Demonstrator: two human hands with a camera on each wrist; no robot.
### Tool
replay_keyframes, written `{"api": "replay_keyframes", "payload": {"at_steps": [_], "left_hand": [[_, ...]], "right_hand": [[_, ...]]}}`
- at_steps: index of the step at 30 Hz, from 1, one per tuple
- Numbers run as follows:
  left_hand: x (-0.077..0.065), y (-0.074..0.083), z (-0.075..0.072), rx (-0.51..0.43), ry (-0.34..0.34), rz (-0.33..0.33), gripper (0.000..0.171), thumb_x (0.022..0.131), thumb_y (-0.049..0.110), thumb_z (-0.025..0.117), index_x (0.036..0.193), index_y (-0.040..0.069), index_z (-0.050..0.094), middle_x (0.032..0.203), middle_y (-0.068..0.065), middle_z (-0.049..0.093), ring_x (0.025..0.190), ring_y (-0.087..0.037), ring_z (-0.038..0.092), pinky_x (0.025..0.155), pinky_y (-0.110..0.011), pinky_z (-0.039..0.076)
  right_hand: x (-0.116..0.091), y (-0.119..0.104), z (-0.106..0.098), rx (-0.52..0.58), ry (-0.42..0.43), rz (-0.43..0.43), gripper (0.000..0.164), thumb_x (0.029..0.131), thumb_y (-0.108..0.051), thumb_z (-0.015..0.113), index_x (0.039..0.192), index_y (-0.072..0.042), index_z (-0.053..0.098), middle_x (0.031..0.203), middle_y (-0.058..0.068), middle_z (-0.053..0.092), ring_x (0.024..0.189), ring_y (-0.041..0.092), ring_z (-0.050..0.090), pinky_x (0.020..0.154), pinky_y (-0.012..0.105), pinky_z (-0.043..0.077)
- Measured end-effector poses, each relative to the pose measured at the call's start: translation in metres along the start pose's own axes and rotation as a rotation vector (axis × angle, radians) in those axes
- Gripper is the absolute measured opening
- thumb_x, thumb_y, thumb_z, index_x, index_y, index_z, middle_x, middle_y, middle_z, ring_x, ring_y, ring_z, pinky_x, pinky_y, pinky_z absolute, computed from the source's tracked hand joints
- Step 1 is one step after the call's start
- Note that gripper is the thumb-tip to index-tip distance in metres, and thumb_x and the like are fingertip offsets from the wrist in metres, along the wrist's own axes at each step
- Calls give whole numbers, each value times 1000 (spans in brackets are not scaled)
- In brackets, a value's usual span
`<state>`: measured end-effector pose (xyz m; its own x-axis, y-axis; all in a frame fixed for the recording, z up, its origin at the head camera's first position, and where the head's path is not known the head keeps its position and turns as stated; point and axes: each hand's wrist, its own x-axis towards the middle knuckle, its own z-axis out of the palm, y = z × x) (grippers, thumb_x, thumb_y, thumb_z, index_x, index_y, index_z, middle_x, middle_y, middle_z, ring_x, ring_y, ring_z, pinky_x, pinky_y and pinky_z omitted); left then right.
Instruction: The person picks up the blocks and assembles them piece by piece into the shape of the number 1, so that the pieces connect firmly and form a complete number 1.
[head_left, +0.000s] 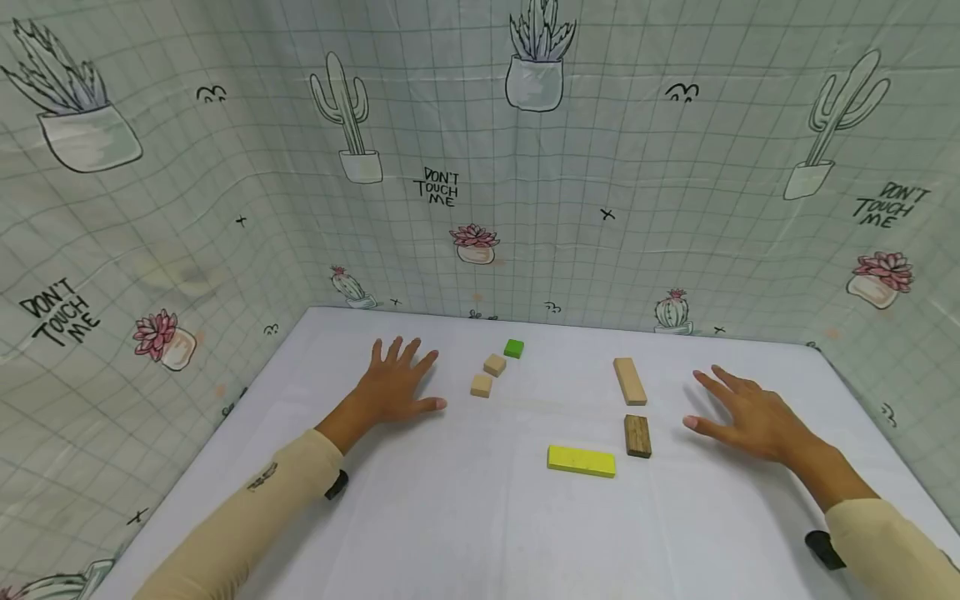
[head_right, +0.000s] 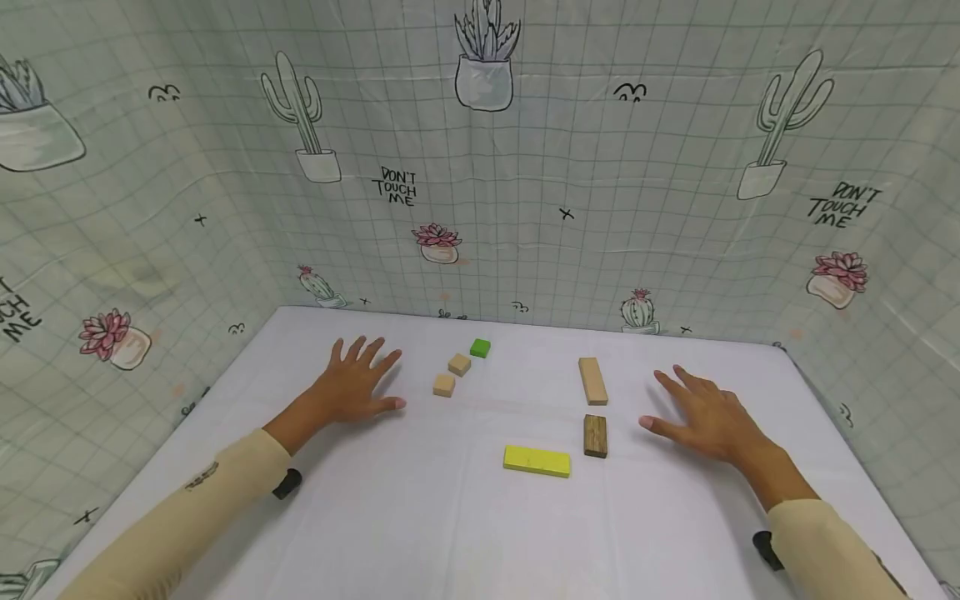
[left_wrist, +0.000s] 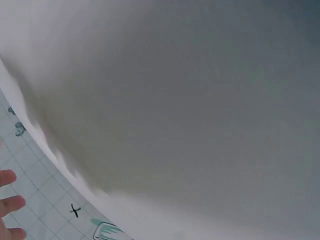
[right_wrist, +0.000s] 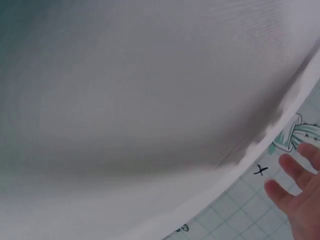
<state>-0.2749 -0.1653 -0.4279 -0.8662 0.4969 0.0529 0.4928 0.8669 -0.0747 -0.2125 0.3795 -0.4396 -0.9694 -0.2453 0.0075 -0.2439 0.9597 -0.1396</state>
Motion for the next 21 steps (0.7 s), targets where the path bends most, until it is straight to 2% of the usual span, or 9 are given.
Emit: {"api": "replay_keyframes", "payload": {"at_steps": [6, 11, 15, 17, 21], "left_hand": [[6, 18, -1, 70, 145, 74, 62, 98, 58, 53, 137, 10, 58, 137, -15, 56, 127, -36, 52, 108, -62, 34], [6, 38, -7, 42, 243, 152, 48, 98, 49, 60, 124, 9, 65, 120, -11, 64, 112, -30, 60, 101, -53, 43], [6, 56, -10, 13, 255, 203, 41, 98, 46, 61, 116, 9, 67, 110, -7, 67, 105, -27, 63, 97, -49, 45], [7, 64, -12, -4, 245, 224, 38, 99, 45, 60, 113, 10, 68, 106, -5, 68, 102, -25, 64, 95, -47, 45], [9, 81, -12, -16, 217, 262, 35, 99, 44, 60, 108, 12, 69, 103, -2, 69, 100, -21, 65, 93, -43, 46]], "right_hand": [[1, -13, -1, 27, -1, -35, 84, 91, -66, 59, 148, -7, 44, 150, 27, 43, 132, 52, 43, 93, 72, 40], [1, -27, -3, 41, -9, -59, 82, 90, -68, 58, 146, -9, 48, 144, 21, 50, 124, 44, 55, 85, 65, 48], [1, -39, -4, 54, -11, -78, 80, 89, -68, 60, 142, -10, 53, 133, 15, 59, 102, 28, 65, 77, 54, 53], [1, -44, -4, 64, -18, -89, 78, 88, -69, 61, 139, -11, 55, 127, 11, 62, 94, 19, 64, 74, 48, 54], [3, -55, -3, 80, -39, -117, 76, 86, -70, 63, 137, -13, 57, 119, 4, 65, 88, 12, 61, 69, 38, 51]]}}
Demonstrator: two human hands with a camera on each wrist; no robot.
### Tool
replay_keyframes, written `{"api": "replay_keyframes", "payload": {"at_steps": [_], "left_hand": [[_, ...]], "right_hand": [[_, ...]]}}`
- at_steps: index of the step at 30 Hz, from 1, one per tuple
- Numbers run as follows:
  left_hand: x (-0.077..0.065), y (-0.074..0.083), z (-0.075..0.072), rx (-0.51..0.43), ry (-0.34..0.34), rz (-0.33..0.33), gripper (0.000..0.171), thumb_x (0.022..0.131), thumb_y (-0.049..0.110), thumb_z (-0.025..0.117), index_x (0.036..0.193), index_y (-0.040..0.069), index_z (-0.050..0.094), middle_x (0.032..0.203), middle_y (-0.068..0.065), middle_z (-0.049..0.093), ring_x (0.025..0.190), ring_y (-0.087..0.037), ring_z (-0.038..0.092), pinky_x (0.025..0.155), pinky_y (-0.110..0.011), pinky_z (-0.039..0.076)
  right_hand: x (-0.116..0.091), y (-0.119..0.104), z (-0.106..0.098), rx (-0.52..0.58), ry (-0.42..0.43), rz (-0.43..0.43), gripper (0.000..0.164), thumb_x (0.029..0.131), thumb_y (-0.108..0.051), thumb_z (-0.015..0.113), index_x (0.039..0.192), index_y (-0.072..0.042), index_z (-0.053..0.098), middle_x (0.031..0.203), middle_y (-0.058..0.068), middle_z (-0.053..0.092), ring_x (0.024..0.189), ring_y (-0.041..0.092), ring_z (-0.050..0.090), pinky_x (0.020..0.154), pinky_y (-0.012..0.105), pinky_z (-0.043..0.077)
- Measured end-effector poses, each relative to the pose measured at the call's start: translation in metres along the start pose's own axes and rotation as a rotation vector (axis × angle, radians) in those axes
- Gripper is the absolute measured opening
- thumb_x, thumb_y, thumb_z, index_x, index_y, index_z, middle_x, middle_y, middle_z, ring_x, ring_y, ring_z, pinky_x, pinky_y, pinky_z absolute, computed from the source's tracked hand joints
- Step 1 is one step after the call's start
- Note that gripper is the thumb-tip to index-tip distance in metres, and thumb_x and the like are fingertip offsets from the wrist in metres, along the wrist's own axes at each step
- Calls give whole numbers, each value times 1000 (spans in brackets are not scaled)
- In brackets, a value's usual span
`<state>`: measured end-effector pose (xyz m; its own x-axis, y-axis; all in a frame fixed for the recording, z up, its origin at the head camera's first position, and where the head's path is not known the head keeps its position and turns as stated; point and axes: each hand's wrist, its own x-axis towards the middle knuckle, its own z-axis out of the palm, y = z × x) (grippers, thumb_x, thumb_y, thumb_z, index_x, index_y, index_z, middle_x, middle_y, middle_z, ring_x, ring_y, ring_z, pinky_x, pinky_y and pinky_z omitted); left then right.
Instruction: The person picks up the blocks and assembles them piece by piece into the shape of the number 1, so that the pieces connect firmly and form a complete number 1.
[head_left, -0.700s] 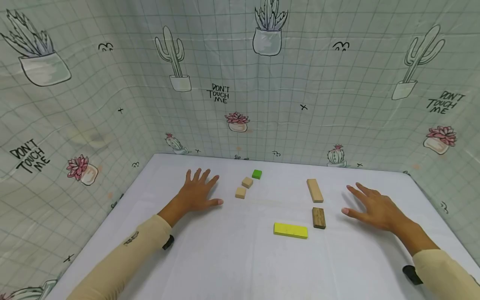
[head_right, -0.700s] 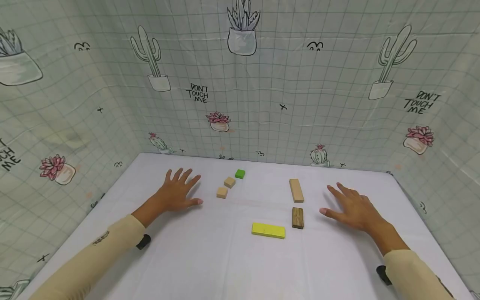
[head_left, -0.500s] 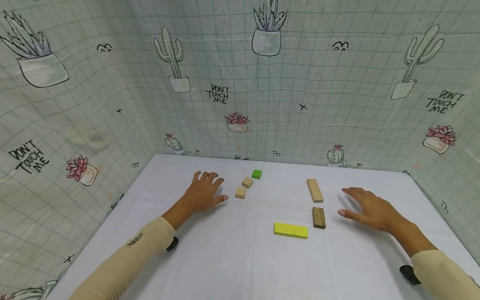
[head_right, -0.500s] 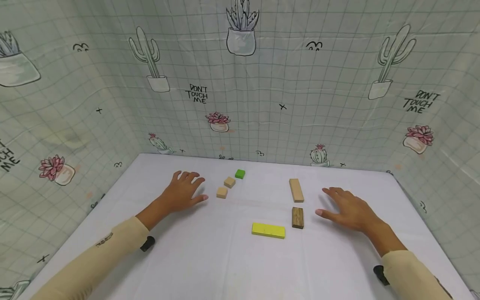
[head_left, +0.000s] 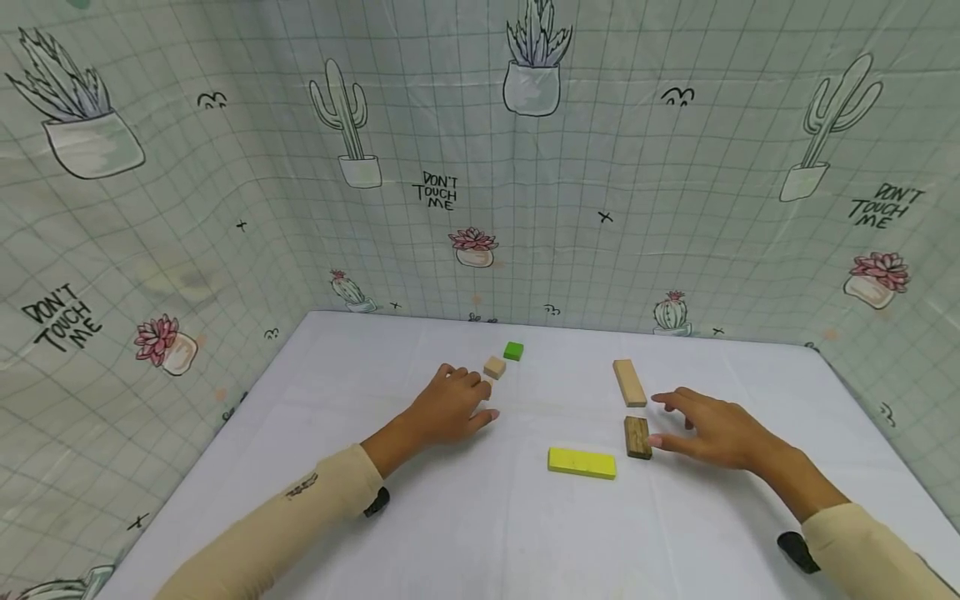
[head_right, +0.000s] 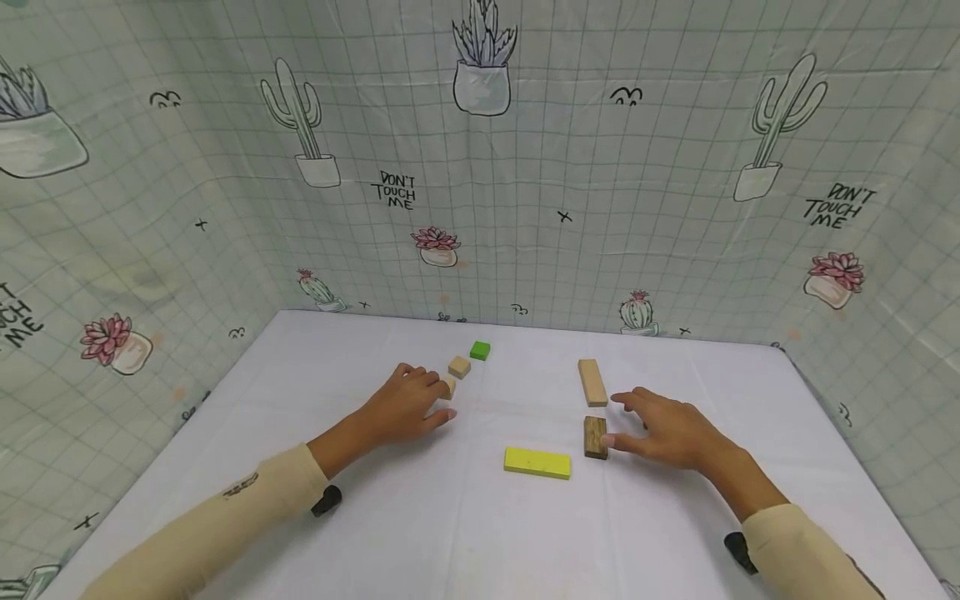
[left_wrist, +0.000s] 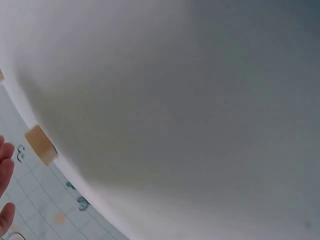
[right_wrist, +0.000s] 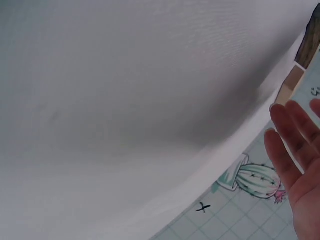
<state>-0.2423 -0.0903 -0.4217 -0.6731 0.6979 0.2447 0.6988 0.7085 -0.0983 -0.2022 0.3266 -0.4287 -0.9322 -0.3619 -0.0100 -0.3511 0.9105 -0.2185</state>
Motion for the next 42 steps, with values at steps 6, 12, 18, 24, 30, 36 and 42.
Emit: {"api": "replay_keyframes", "payload": {"at_steps": [6, 12, 18, 24, 30, 36, 42], "left_hand": [[9, 19, 6, 14, -53, 57, 34, 101, 46, 56, 109, 15, 69, 105, 1, 70, 101, -18, 65, 92, -40, 47], [19, 35, 4, 4, -54, 107, 33, 100, 46, 57, 109, 17, 70, 102, 4, 71, 95, -15, 66, 87, -37, 47], [27, 47, 6, -40, -118, 136, 34, 100, 46, 57, 114, 17, 70, 106, 5, 72, 98, -13, 67, 84, -33, 47], [29, 59, 5, -67, -183, 173, 37, 100, 46, 58, 118, 15, 69, 108, 4, 72, 100, -9, 67, 79, -26, 49], [32, 67, 4, -96, -227, 177, 41, 99, 47, 59, 123, 14, 67, 114, 2, 71, 100, -9, 66, 82, -25, 50], [34, 74, 9, -72, -273, 200, 45, 97, 50, 61, 124, 15, 66, 111, 3, 70, 91, -6, 63, 79, -23, 50], [37, 81, 13, -39, -288, 233, 40, 96, 51, 62, 116, 17, 66, 94, 9, 62, 73, -2, 49, 63, -19, 39]], "right_hand": [[2, -15, 3, -5, -25, -52, 77, 85, -72, 63, 137, -15, 58, 114, -1, 65, 81, 7, 55, 67, 35, 47], [3, -23, 5, -51, -28, -57, 83, 82, -76, 61, 138, -14, 59, 109, -1, 66, 81, 9, 57, 67, 41, 49], [6, -24, 9, -64, -17, -67, 85, 81, -76, 63, 137, -12, 59, 103, -2, 65, 80, 10, 57, 65, 39, 48], [8, -26, 11, -47, -16, -88, 86, 81, -76, 63, 136, -11, 59, 103, -4, 65, 85, 10, 59, 66, 38, 49], [9, -28, 12, -39, -22, -87, 85, 80, -76, 65, 135, -11, 58, 104, -4, 66, 87, 11, 60, 68, 40, 50], [8, -28, 13, -32, -26, -86, 84, 80, -73, 67, 135, -9, 58, 111, 1, 67, 90, 14, 61, 70, 44, 52], [8, -29, 14, -19, -38, -57, 80, 81, -67, 70, 135, -8, 59, 119, 8, 67, 100, 23, 65, 79, 54, 53]]}}
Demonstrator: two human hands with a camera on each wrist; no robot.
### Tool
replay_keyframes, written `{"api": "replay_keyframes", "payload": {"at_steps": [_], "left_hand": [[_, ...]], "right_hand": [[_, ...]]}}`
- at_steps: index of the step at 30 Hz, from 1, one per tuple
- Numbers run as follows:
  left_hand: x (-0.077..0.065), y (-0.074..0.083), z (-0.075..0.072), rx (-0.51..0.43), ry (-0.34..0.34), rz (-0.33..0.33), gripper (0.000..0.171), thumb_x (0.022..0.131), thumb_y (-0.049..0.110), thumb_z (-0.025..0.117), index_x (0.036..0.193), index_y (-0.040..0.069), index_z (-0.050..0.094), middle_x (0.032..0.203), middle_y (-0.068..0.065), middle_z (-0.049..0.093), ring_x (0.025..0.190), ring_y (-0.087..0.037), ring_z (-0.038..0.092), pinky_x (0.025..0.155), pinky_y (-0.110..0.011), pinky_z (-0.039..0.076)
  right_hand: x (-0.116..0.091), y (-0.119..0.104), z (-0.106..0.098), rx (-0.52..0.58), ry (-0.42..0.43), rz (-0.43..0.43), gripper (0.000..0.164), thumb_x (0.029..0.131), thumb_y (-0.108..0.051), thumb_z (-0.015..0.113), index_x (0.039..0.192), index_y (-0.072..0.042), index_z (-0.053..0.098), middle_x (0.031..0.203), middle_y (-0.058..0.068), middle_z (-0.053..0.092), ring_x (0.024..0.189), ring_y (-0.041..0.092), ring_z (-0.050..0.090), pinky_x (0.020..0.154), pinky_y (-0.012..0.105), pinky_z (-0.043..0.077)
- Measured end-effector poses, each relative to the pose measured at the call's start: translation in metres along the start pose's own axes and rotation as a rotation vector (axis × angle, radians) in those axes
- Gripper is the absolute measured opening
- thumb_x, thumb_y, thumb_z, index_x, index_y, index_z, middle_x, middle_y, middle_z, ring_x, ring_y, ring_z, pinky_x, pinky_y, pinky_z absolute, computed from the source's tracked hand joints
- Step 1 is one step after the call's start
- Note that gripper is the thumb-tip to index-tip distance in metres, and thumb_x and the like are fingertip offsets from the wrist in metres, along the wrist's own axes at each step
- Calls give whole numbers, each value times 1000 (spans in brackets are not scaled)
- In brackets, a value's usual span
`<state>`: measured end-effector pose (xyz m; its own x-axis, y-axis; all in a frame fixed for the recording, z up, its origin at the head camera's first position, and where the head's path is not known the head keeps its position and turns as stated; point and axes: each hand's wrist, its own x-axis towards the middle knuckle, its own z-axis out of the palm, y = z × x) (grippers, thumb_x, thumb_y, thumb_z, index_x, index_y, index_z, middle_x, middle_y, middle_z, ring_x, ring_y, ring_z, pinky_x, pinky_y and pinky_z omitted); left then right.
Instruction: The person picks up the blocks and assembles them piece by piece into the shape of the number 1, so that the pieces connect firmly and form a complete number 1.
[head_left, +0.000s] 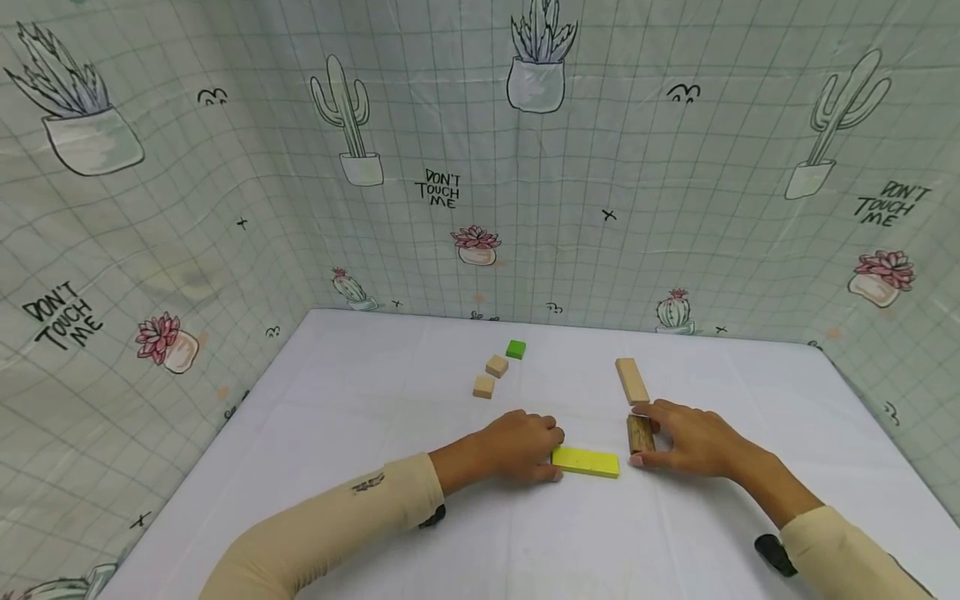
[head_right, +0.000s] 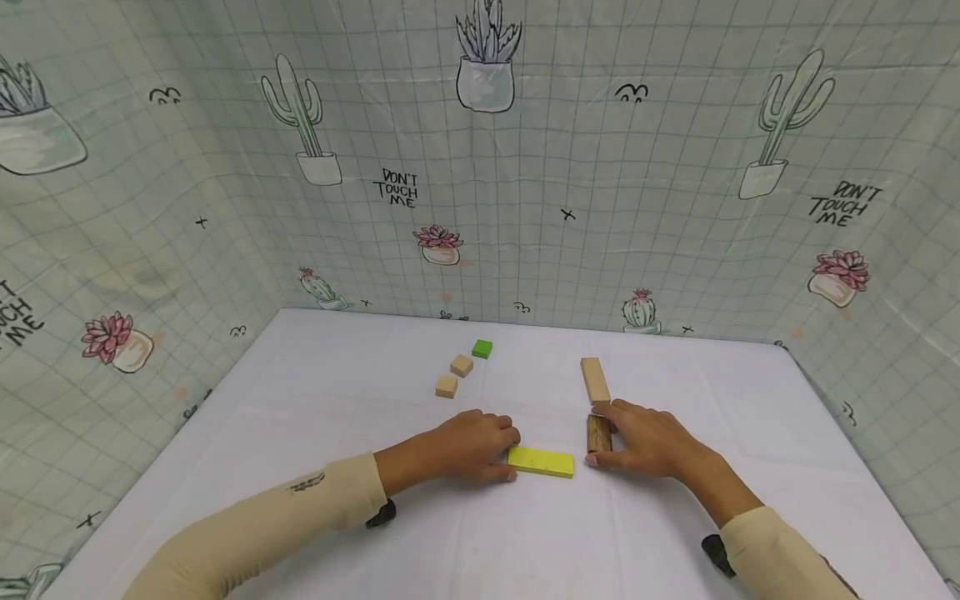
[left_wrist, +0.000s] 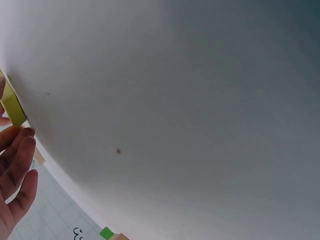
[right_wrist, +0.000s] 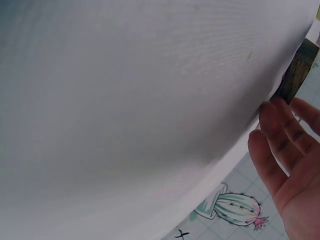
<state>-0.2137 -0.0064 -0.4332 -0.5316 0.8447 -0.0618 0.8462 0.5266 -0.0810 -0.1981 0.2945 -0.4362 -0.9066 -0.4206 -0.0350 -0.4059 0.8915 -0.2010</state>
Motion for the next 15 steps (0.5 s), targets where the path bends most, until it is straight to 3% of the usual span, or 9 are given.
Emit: {"api": "replay_keyframes", "payload": {"at_steps": [5, 12, 15], "left_hand": [[0, 2, -1, 43, 19, 4, 32, 96, 47, 65, 111, 19, 67, 91, 9, 60, 72, -2, 49, 61, -18, 37], [-2, 2, -2, 49, 36, 6, 31, 95, 45, 67, 110, 18, 68, 92, 8, 63, 72, -1, 51, 61, -17, 38], [-4, 1, 0, 52, 40, 2, 30, 95, 45, 68, 109, 19, 68, 92, 9, 63, 72, -1, 50, 60, -16, 37]], "right_hand": [[-1, -1, 0, 7, 1, 1, 77, 82, -63, 72, 134, -7, 59, 118, 7, 66, 100, 23, 64, 80, 54, 53], [0, -1, 0, 22, -5, 5, 76, 82, -59, 73, 135, -5, 59, 125, 12, 65, 112, 34, 64, 88, 60, 51], [1, 0, 1, 31, -14, 8, 78, 82, -60, 73, 135, -5, 59, 122, 10, 66, 108, 30, 64, 87, 58, 52]]}}
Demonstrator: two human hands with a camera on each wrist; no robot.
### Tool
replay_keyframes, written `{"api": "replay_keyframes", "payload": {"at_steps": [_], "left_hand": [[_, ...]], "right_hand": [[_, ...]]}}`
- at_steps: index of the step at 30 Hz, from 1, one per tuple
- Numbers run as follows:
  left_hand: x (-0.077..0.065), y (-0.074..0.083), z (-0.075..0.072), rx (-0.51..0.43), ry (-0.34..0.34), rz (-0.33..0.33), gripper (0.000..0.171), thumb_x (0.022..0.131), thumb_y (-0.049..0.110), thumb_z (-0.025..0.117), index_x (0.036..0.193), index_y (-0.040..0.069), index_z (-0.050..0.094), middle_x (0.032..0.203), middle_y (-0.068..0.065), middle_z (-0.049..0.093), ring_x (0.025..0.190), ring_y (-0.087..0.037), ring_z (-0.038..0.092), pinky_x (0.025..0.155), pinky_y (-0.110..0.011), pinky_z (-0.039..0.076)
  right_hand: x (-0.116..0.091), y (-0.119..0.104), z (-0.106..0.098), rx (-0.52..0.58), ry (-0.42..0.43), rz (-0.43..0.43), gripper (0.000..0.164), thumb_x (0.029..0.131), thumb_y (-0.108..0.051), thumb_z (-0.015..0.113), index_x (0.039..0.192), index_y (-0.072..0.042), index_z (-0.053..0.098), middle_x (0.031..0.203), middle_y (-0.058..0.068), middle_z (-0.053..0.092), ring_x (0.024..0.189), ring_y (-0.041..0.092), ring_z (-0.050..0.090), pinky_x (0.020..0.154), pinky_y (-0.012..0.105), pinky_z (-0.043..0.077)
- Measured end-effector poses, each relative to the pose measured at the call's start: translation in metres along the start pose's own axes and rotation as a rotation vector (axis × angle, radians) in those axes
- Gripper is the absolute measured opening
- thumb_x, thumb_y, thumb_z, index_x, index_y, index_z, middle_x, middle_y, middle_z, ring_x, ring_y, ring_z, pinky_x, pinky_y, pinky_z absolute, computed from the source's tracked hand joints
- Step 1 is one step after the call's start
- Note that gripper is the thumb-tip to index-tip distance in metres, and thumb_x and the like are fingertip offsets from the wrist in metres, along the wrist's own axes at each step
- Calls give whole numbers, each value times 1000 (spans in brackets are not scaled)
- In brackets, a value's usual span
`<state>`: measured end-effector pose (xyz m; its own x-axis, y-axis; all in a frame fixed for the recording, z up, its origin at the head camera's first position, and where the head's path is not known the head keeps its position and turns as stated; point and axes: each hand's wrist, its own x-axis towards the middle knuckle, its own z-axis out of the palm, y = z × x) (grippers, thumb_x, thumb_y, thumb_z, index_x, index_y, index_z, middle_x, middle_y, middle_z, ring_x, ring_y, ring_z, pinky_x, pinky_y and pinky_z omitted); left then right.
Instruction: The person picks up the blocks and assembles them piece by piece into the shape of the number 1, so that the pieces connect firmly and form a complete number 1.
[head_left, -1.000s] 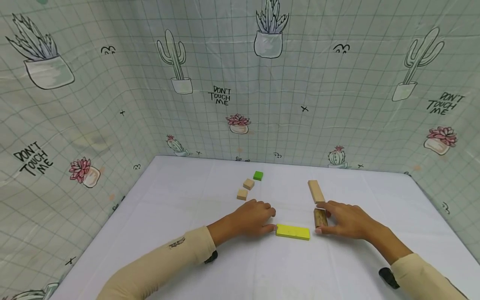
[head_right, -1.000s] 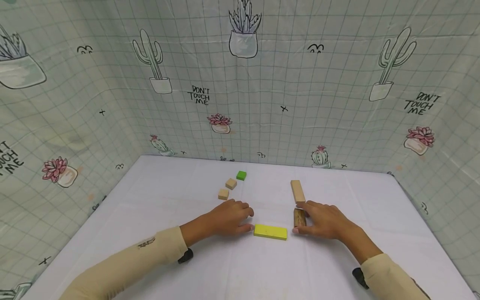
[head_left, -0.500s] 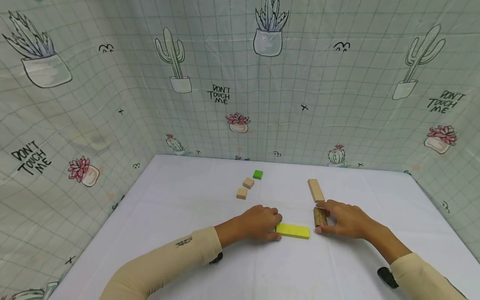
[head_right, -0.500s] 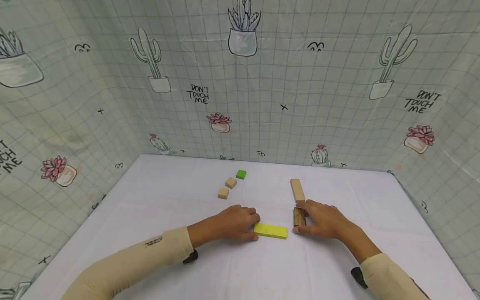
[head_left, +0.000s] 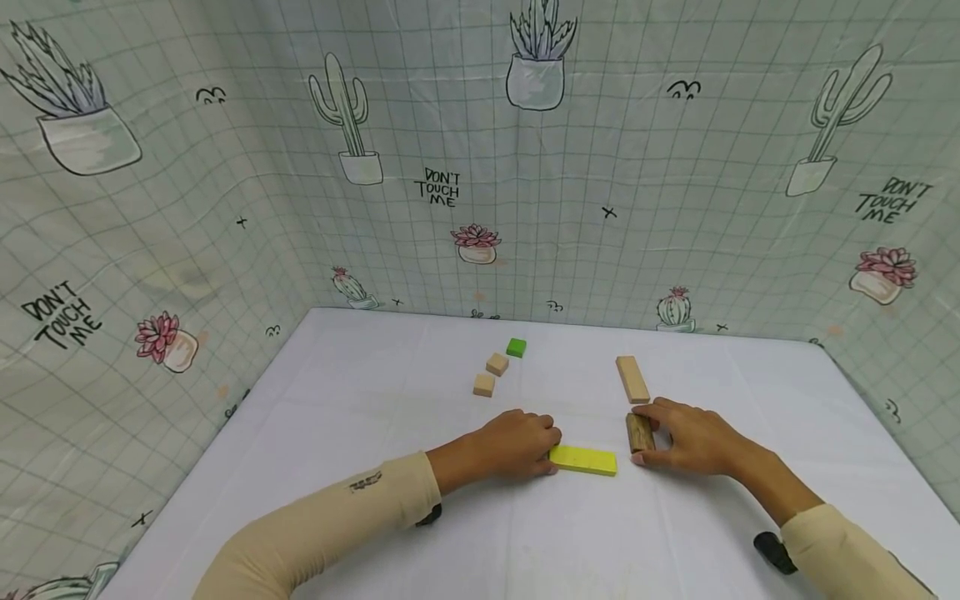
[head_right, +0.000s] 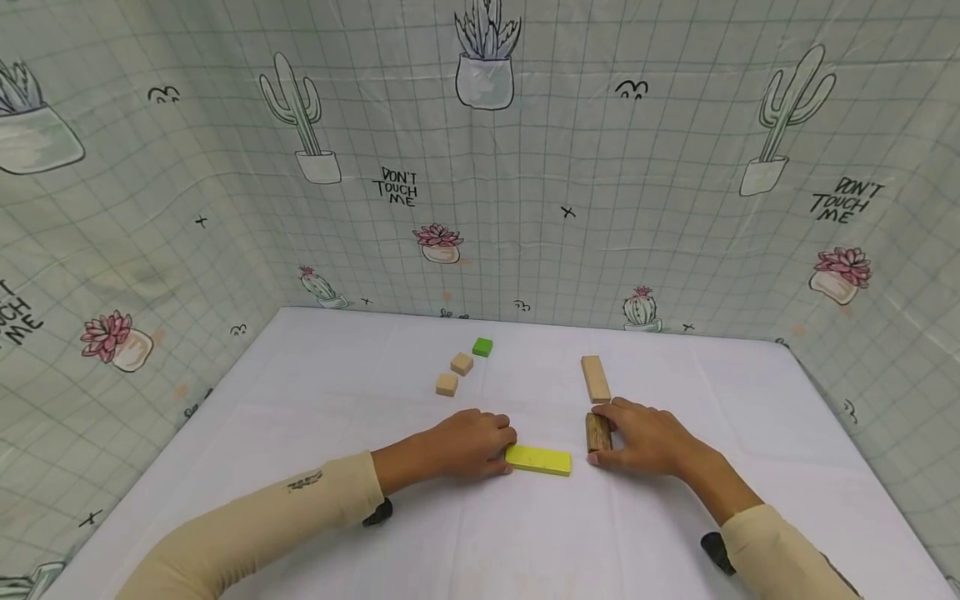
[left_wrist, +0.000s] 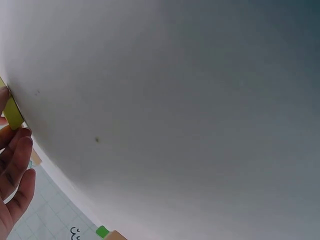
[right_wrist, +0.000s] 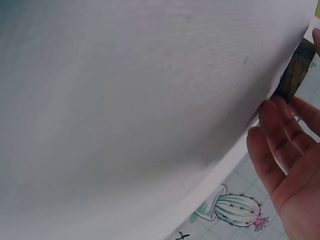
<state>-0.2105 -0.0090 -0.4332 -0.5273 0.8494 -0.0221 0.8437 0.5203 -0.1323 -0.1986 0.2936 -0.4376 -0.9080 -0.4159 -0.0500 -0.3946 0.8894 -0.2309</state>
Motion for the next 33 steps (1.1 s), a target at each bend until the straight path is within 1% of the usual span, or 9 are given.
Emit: {"api": "replay_keyframes", "payload": {"at_steps": [4, 7, 12, 15, 19, 25, 33], "left_hand": [[-1, -3, 1, -5, -10, -9, 30, 94, 45, 68, 109, 19, 68, 91, 9, 63, 71, 0, 49, 59, -16, 37], [-3, -4, 2, -12, -17, -13, 31, 95, 45, 67, 110, 18, 68, 91, 9, 62, 71, -1, 48, 59, -16, 36], [-7, -6, 2, -22, -23, -7, 31, 95, 46, 67, 110, 18, 68, 91, 9, 61, 71, -1, 47, 60, -16, 36], [-9, -7, 1, -32, -28, -7, 31, 95, 45, 67, 110, 18, 68, 91, 9, 61, 71, -1, 47, 60, -16, 37], [-13, -7, 1, -35, -31, -5, 31, 95, 45, 67, 111, 18, 67, 92, 9, 62, 72, -1, 47, 61, -16, 37], [-16, -7, 1, -56, -41, -16, 31, 95, 44, 67, 112, 18, 68, 92, 9, 61, 73, -1, 47, 63, -16, 38], [-20, -7, 1, -65, -51, -27, 30, 95, 44, 67, 111, 18, 68, 91, 9, 61, 73, -2, 47, 63, -16, 37]], "right_hand": [[1, 1, 0, 4, -1, -6, 78, 82, -60, 73, 135, -5, 59, 120, 8, 66, 103, 24, 63, 84, 55, 52], [1, 1, -1, 4, -1, -12, 76, 82, -58, 74, 135, -5, 59, 120, 7, 66, 103, 23, 63, 84, 54, 52], [1, 0, -2, 14, -15, -26, 74, 82, -56, 75, 135, -7, 59, 115, 2, 65, 96, 16, 60, 80, 49, 52], [0, -1, -3, 28, -29, -36, 74, 82, -54, 76, 136, -6, 58, 114, 1, 64, 94, 15, 58, 79, 45, 51], [0, -1, -3, 48, -40, -37, 74, 82, -50, 78, 137, -6, 57, 113, -1, 63, 90, 12, 54, 76, 38, 48], [-1, 2, -1, 84, -34, -35, 69, 82, -42, 79, 137, -6, 57, 108, -3, 62, 78, 5, 48, 67, 27, 41], [0, 4, -1, 109, -30, -41, 66, 83, -39, 79, 136, -6, 57, 107, -4, 62, 76, 3, 48, 65, 24, 42]]}}
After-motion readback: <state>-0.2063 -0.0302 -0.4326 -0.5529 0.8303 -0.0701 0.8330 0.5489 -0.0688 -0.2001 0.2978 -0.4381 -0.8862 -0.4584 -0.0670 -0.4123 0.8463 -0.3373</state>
